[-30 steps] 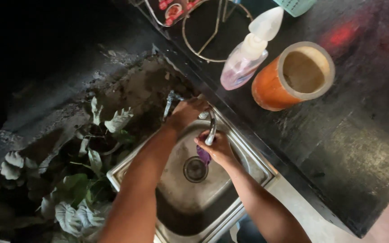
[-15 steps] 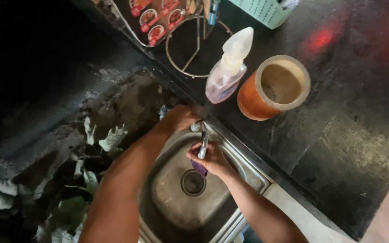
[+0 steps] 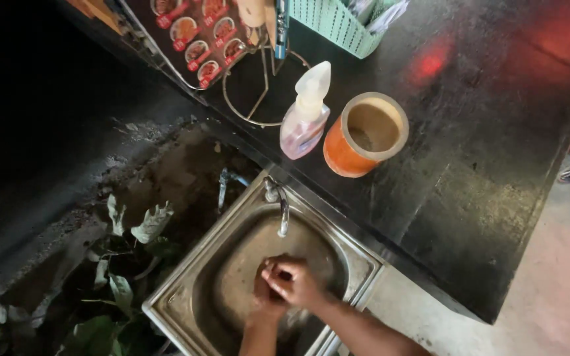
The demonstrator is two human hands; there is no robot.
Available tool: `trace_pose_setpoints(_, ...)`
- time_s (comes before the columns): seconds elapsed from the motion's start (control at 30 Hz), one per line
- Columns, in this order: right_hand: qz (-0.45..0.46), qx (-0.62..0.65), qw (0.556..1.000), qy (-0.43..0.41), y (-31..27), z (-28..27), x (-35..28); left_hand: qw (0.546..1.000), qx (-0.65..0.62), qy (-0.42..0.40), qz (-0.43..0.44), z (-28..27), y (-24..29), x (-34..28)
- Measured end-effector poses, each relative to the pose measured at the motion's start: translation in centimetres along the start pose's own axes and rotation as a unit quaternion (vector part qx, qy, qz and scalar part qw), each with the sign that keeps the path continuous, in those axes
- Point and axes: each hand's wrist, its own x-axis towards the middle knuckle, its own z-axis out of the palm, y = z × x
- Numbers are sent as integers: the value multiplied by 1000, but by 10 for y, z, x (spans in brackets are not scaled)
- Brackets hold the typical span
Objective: Cleaning a cloth, wiping the bar counter, and organizing various bar tools and bottle openers.
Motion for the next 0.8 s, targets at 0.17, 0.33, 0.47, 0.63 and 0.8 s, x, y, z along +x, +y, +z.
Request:
trace_pose_setpoints(0.17, -192, 242, 946, 96, 44, 48, -15, 991, -90, -16, 102, -33, 4, 37)
trace_pose_setpoints(0.33, 223, 509, 804, 212, 81, 70, 6, 963, 59, 165, 203, 65, 7, 0)
trace_pose_setpoints(0.47, 361, 583, 705, 182, 142, 98, 15, 787, 395, 180, 438, 60, -6, -15)
trace_pose_setpoints(0.63, 411, 649, 639, 37, 138, 91, 5, 402, 707, 37, 581, 118, -1, -93)
trace_pose_setpoints(0.8, 404, 703, 557, -182, 110, 72, -16, 323, 743, -119, 574, 133, 5, -130)
